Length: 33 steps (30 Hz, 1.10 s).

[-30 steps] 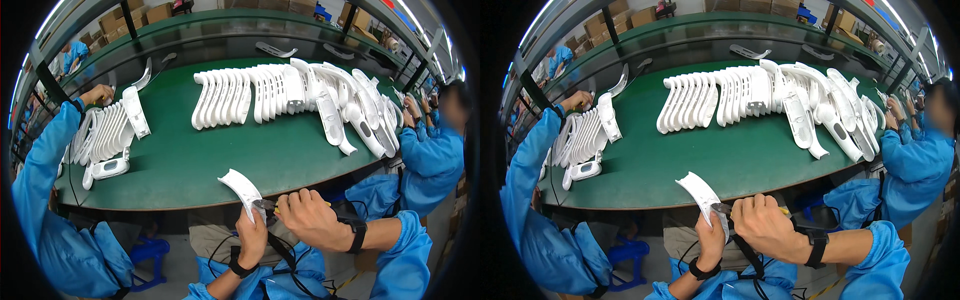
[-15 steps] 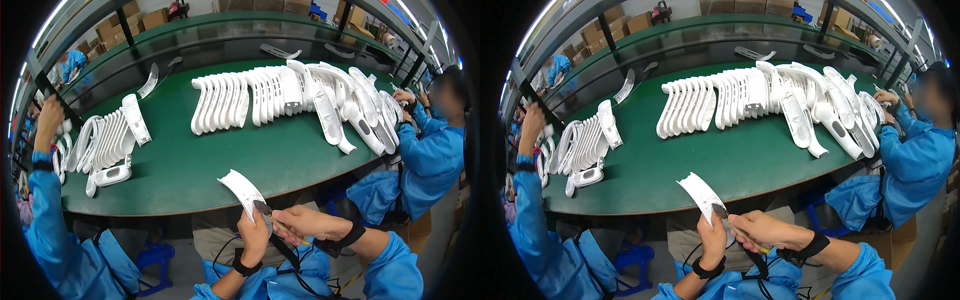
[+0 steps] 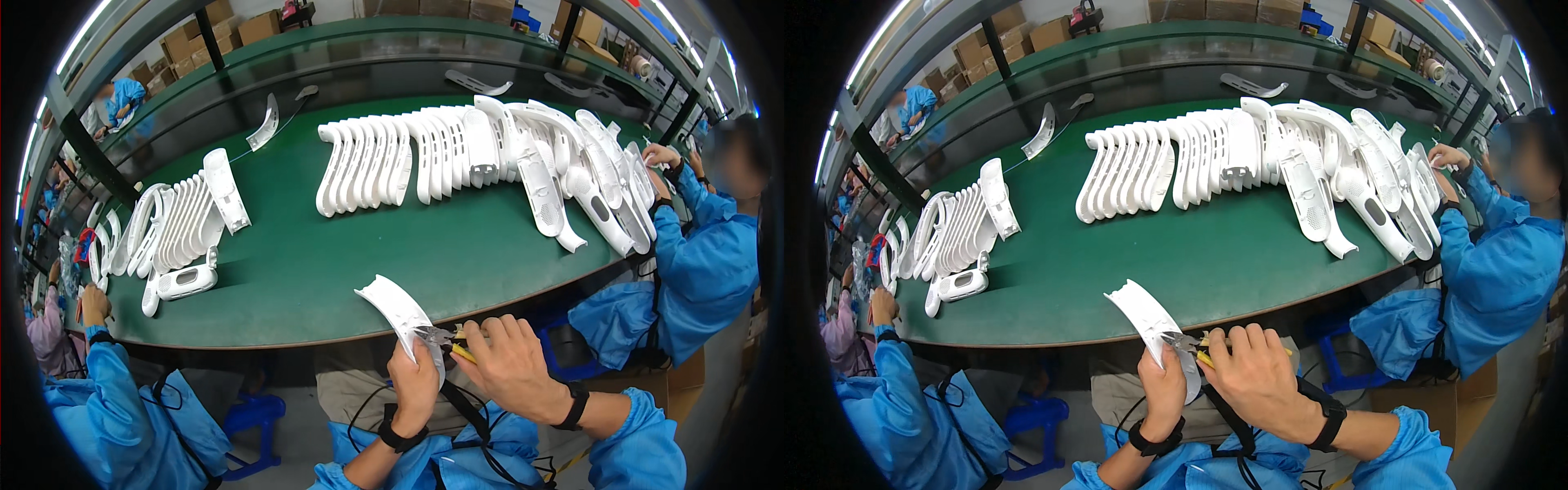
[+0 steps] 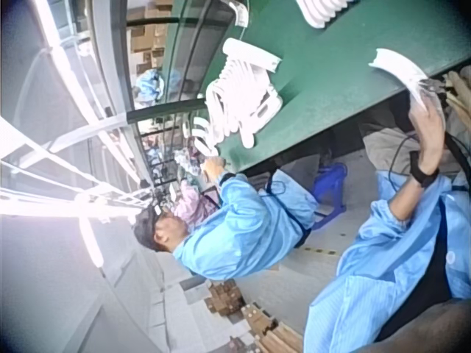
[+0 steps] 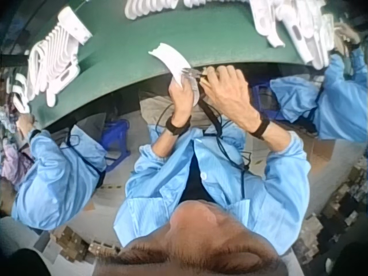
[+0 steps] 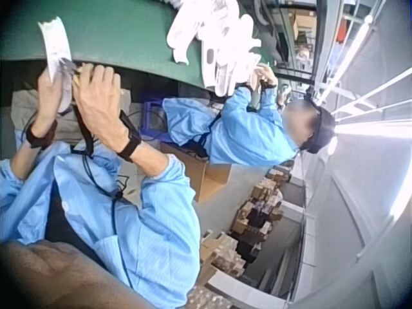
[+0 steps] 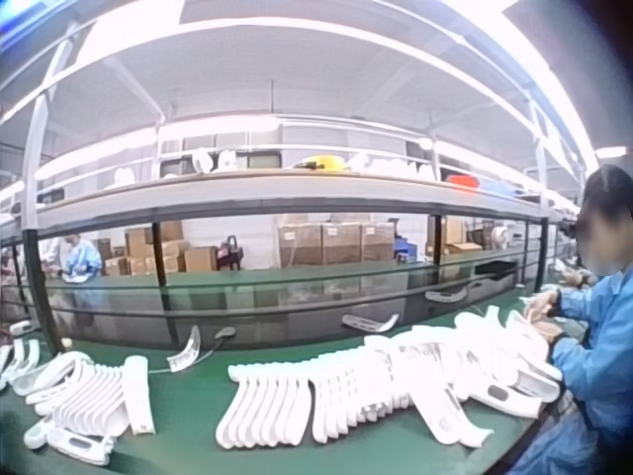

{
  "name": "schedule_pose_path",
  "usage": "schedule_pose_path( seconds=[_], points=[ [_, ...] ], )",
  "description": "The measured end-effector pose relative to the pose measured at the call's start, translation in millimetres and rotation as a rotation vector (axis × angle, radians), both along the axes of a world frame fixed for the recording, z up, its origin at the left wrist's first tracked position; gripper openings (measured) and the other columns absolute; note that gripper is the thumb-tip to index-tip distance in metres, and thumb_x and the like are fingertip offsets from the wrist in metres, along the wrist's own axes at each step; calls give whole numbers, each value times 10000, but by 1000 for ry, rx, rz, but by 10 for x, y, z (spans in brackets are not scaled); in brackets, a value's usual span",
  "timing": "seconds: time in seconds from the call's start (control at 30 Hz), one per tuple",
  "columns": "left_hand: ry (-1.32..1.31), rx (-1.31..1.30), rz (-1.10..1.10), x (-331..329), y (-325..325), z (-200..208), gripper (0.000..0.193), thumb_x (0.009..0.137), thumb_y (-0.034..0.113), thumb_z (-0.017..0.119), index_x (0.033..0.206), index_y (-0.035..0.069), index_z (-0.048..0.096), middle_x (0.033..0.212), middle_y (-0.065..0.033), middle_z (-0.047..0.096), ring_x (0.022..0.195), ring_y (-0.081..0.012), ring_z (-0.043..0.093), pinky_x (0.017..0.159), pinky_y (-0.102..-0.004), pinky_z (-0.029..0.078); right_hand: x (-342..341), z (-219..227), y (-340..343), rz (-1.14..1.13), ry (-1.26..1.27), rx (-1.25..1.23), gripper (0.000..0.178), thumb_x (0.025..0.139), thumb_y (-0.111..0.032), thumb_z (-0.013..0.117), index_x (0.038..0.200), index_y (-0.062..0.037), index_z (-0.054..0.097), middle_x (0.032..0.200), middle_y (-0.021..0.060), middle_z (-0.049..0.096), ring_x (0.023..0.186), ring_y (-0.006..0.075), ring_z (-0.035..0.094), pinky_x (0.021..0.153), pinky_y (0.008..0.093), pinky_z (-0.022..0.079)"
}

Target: Using pliers and other tools to trim and assemble white plastic molded parts on a factory production line.

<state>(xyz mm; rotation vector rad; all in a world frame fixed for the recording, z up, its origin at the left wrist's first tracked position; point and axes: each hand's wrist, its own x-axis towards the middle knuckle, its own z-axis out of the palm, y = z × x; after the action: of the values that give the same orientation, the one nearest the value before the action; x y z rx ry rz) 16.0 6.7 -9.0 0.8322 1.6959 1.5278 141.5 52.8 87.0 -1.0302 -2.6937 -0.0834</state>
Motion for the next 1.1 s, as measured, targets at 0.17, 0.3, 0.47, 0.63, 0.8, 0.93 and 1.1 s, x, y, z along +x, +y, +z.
schedule_pose_path(
  seconds=[0.17, 0.3, 0.47, 0.63, 0.8, 0.93, 1.1],
  points=[
    [9, 23, 14, 5, 2, 3, 202, 961, 75, 454, 1039, -64, 578, 819, -81, 603, 735, -125, 530, 664, -296, 453, -24, 16, 25, 23, -67, 65, 392, 799, -274, 686, 1016, 46, 617, 756, 90, 498, 724, 222, 482, 627, 332, 363],
    [-18, 18, 13, 5, -5, 19, 209, 962, 82, 456, 1040, -66, 581, 823, -90, 610, 740, -131, 541, 666, -302, 456, -35, 43, 10, 4, -112, 57, 438, 750, -278, 743, 1043, 23, 616, 801, 88, 502, 749, 229, 491, 641, 341, 375],
    [-3, 16, 5, -2, -8, 25, 210, 962, 80, 454, 1039, -67, 583, 826, -94, 614, 737, -134, 547, 664, -303, 458, -37, 71, 59, 31, -98, 54, 440, 754, -281, 739, 1048, 22, 615, 809, 92, 505, 771, 231, 499, 652, 340, 377],
    [28, 29, 7, -3, -6, -14, 208, 964, 79, 451, 1035, -64, 586, 807, -88, 608, 715, -135, 542, 649, -303, 456, -73, 202, 99, 95, -118, 91, 348, 793, -217, 653, 995, 65, 624, 751, 100, 514, 732, 219, 496, 623, 318, 368],
    [42, 47, 19, 8, 2, -11, 202, 971, 88, 453, 1004, -59, 587, 757, -65, 582, 682, -121, 523, 614, -298, 440, -98, 230, 124, 130, -234, 211, 285, 729, -125, 588, 940, 63, 624, 711, 79, 496, 682, 203, 477, 607, 309, 362],
    [56, 18, 10, 0, -19, -38, 193, 971, 91, 457, 974, -55, 585, 740, -57, 573, 666, -116, 511, 602, -299, 434, -115, 272, 165, 147, -256, 192, 278, 738, -122, 588, 936, 70, 624, 709, 79, 496, 684, 197, 481, 605, 302, 362],
    [92, 34, 30, 5, -13, -22, 224, 963, 115, 466, 967, -63, 601, 697, -164, 612, 615, -207, 598, 588, -358, 466, -106, 328, 184, 189, -301, 198, 274, 740, -118, 587, 930, 76, 622, 705, 78, 500, 687, 190, 483, 600, 295, 362]
  ],
)
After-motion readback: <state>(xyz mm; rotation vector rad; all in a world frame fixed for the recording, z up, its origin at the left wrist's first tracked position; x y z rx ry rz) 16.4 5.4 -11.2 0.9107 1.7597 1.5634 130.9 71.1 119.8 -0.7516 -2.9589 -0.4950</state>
